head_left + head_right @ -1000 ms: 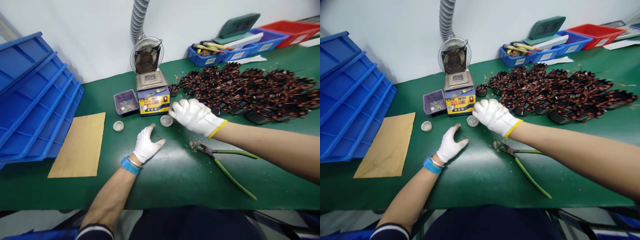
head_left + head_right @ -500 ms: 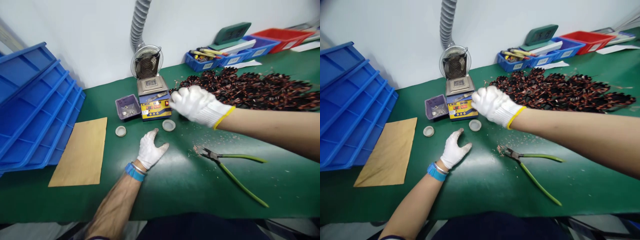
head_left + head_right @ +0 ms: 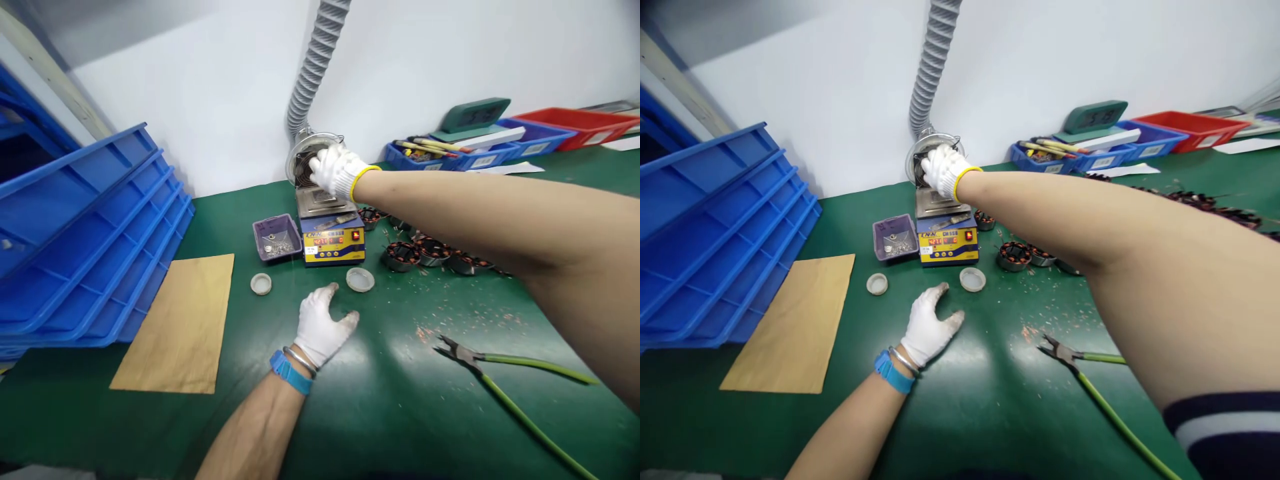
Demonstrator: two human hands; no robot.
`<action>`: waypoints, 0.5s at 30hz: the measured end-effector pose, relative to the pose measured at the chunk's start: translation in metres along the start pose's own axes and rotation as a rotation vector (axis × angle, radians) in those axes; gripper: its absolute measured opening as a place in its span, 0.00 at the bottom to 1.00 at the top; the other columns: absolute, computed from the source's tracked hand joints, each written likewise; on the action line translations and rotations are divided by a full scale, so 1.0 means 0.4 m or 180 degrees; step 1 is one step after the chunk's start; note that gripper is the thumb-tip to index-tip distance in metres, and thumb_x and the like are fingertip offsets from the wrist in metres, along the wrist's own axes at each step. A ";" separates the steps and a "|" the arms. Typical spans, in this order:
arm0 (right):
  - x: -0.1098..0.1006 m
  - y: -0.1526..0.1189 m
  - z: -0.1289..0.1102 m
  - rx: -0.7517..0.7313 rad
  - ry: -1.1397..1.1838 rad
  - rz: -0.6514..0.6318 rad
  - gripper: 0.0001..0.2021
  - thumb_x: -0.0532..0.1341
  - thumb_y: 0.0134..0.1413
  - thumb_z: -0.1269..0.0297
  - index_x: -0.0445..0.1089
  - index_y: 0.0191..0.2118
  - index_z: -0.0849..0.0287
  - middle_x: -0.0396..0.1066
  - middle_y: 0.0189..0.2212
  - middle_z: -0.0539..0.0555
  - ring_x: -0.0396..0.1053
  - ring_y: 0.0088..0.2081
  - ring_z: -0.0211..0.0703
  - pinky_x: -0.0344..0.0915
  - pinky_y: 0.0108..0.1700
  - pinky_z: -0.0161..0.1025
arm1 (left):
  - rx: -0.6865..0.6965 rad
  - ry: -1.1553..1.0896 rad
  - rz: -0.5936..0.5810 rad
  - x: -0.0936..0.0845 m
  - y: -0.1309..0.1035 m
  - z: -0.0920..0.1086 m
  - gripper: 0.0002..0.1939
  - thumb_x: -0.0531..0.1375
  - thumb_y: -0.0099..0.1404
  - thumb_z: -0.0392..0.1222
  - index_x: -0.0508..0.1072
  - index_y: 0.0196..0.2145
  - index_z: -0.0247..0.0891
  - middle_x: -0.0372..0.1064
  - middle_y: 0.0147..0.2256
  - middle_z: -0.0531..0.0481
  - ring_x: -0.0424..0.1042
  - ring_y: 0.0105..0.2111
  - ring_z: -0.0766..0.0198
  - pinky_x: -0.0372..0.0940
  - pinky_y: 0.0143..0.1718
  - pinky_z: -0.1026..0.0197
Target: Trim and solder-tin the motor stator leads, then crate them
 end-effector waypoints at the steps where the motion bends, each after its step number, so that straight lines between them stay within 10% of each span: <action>1: 0.010 0.006 -0.011 -0.0079 -0.0003 -0.0022 0.19 0.48 0.75 0.65 0.69 0.56 0.74 0.68 0.61 0.75 0.62 0.63 0.65 0.59 0.63 0.60 | -0.0016 -0.0012 -0.0009 0.000 0.001 0.001 0.30 0.72 0.60 0.43 0.77 0.59 0.35 0.80 0.57 0.38 0.79 0.59 0.43 0.73 0.65 0.41; 15: 0.010 0.020 0.008 0.0051 -0.0001 0.0231 0.17 0.65 0.72 0.58 0.74 0.59 0.61 0.73 0.59 0.61 0.72 0.60 0.55 0.71 0.62 0.59 | -0.0024 -0.0060 0.0008 -0.004 0.005 0.006 0.29 0.72 0.60 0.43 0.78 0.58 0.33 0.81 0.56 0.37 0.80 0.58 0.44 0.73 0.65 0.42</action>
Point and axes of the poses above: each hand's wrist, its own y-axis towards the middle knuckle, its own x-axis out of the palm, z = x × y, the point moved 9 cm from there along y, towards the middle knuckle
